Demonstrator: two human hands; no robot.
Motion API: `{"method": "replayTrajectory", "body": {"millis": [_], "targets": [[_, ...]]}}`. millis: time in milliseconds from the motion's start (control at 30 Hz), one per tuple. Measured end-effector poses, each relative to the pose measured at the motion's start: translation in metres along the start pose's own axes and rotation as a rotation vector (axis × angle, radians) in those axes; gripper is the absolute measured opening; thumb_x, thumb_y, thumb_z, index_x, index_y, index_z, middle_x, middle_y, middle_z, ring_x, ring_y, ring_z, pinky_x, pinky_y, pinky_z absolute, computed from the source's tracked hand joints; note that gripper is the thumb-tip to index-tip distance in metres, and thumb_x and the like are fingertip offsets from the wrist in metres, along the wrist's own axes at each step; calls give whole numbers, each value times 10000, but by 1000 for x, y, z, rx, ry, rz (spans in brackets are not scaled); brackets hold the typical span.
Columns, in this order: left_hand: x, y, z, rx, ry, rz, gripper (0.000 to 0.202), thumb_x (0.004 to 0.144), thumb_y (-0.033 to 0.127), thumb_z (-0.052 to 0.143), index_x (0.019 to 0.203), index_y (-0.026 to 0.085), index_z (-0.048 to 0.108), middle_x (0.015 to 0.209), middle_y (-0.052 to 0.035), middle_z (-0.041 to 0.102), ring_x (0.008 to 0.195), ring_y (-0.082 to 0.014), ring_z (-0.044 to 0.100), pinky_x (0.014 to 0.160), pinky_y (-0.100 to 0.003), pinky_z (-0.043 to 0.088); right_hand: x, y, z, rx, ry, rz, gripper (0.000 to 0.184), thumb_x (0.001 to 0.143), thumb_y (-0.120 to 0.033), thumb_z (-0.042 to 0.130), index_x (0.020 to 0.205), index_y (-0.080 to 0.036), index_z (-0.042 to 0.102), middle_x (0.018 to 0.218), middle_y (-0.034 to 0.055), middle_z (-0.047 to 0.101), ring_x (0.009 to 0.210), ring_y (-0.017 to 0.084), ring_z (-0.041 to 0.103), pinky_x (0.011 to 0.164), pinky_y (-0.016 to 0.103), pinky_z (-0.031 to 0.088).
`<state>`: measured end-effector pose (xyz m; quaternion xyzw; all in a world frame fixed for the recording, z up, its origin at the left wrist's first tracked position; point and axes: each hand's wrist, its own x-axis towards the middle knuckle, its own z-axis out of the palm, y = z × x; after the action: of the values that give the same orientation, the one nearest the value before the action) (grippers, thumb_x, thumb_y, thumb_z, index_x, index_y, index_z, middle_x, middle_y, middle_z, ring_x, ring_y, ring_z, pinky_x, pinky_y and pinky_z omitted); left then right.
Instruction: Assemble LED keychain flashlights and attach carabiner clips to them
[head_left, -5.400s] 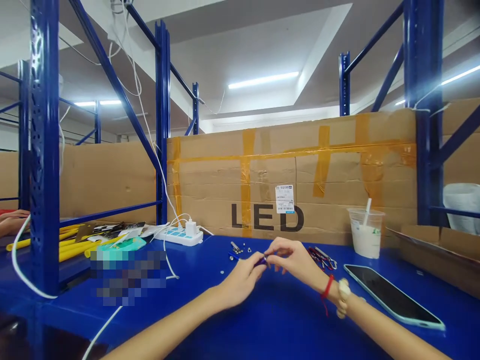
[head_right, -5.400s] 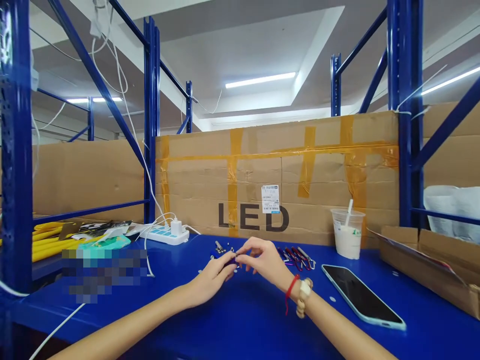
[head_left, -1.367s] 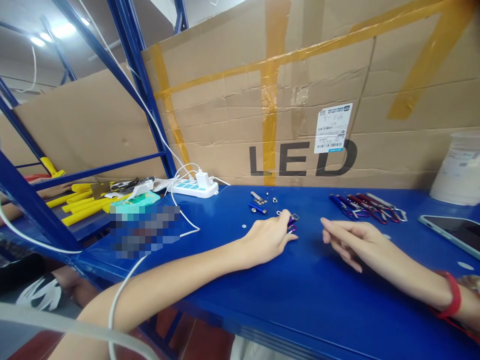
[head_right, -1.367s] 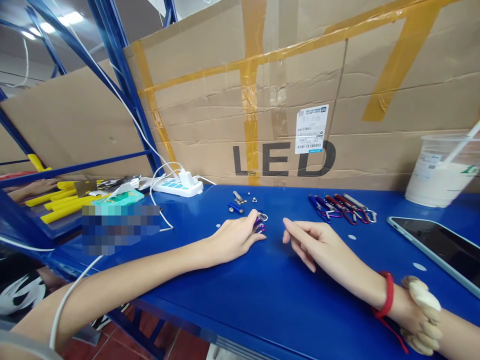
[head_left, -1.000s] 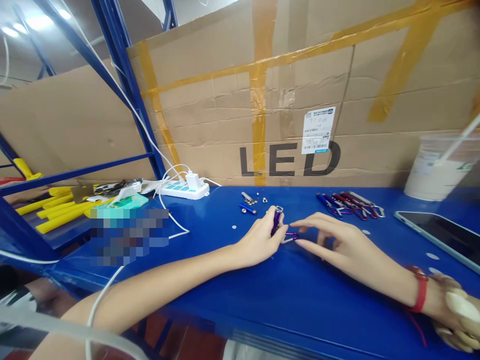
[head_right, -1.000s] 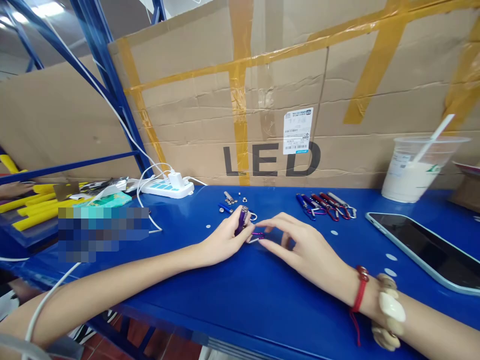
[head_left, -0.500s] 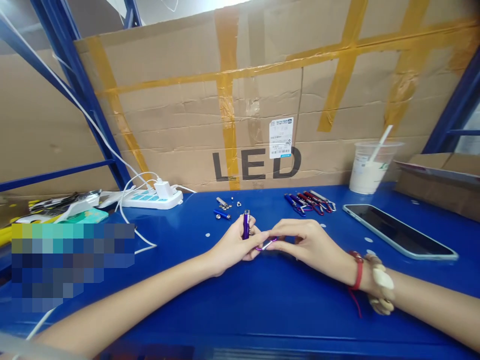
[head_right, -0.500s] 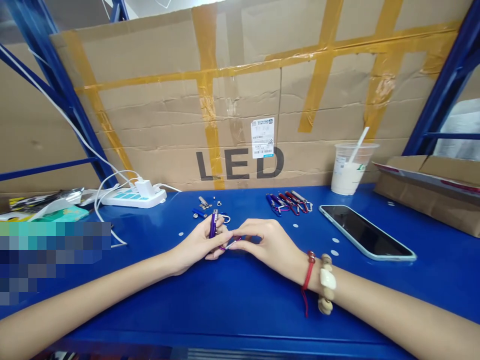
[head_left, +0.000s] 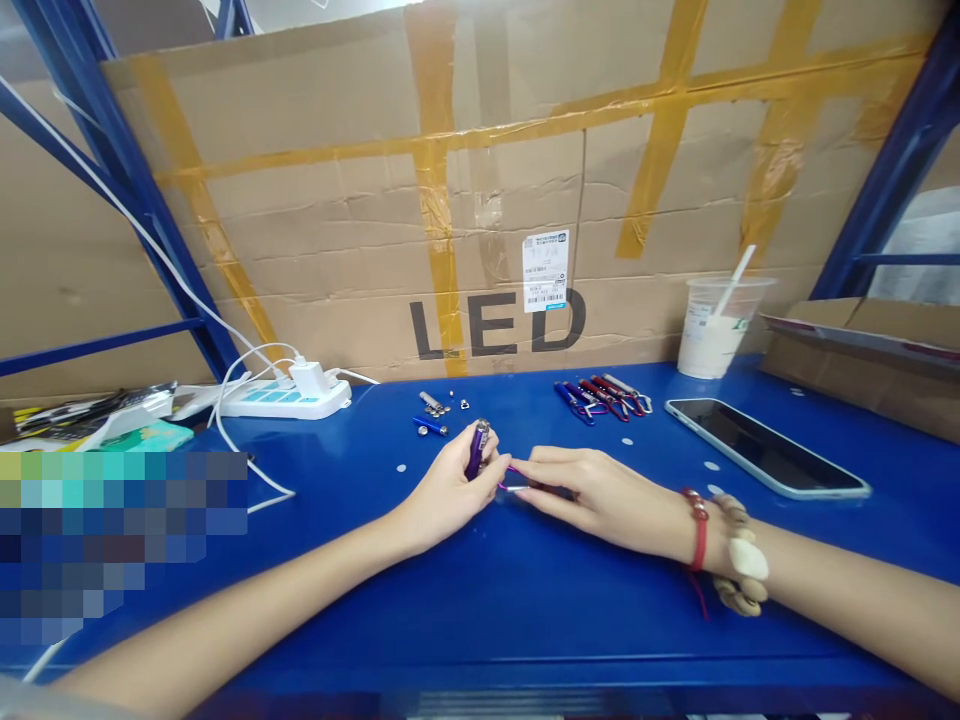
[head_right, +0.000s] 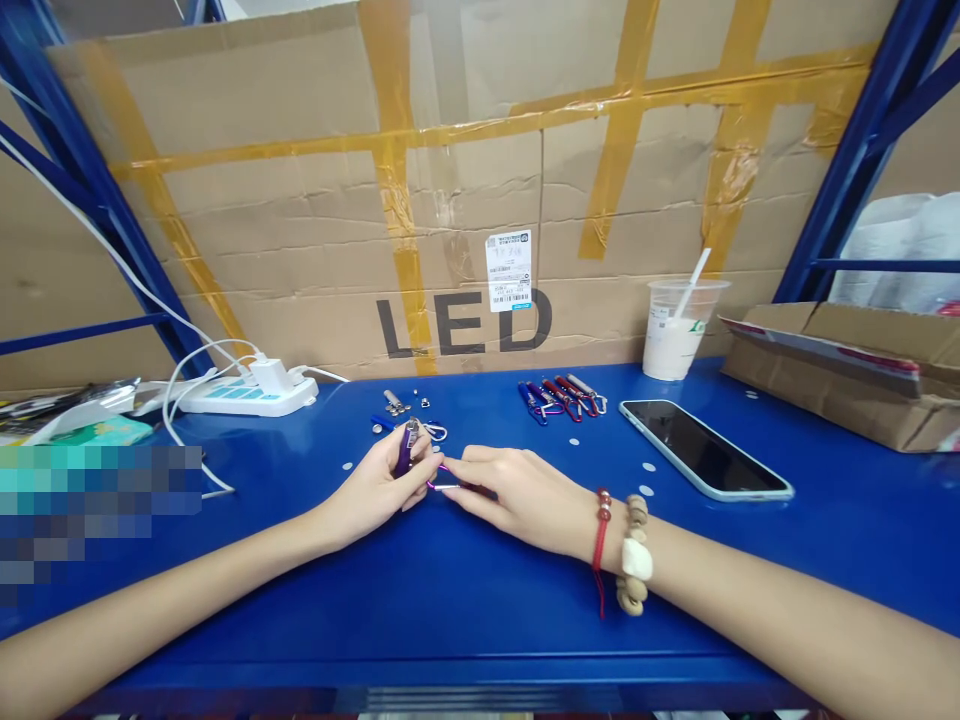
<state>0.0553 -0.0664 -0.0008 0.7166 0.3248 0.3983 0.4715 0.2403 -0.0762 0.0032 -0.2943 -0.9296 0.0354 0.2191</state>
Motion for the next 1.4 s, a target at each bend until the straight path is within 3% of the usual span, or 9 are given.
{"method": "replayTrajectory", "body": {"millis": [200,433,767,900,1000,1200,1400], "targets": [[-1,-3,0,51,21,49,287,844,307,480,701,198,256,616,77,282,461,-31,318,459,-178,289,0,-1,-3,-7,-14,-24,301,923,-328,366,908,-138,600,715,24,509,601,111,474,594,227,389],[-4,0,0,195,47,77,273,843,311,474,699,194,274,640,60,307,513,-50,322,497,-191,296,0,-3,1,70,70,-32,276,911,-273,403,757,-134,587,647,-2,452,547,88,406,539,212,344],[-6,6,2,269,-25,108,281,841,346,483,701,189,297,659,41,373,579,-76,347,568,-212,322,1,-8,-1,78,154,-17,303,894,-228,421,658,-130,583,581,-13,436,504,80,374,502,206,318],[-8,10,0,175,-144,-6,272,903,424,310,765,190,332,571,53,374,509,-81,318,505,-217,286,1,-5,-3,53,221,29,288,898,-240,424,717,-129,618,591,-2,483,523,87,408,520,211,334],[-8,9,-2,218,-129,-13,321,926,420,185,765,189,338,549,47,391,505,-93,332,509,-228,285,1,-4,-5,45,333,78,291,903,-265,419,779,-131,646,604,8,516,539,94,441,535,215,359],[-8,7,-2,276,-233,1,317,917,429,254,796,181,410,511,63,344,467,-86,307,509,-232,280,1,-5,-4,55,515,45,251,895,-257,438,926,-127,650,693,27,580,597,100,515,596,213,435],[-9,6,-3,94,-323,10,389,902,481,262,809,154,451,491,67,280,438,-79,238,462,-232,221,-1,-4,1,54,494,16,266,898,-278,432,999,-146,640,770,46,611,637,109,543,614,223,459]]}}
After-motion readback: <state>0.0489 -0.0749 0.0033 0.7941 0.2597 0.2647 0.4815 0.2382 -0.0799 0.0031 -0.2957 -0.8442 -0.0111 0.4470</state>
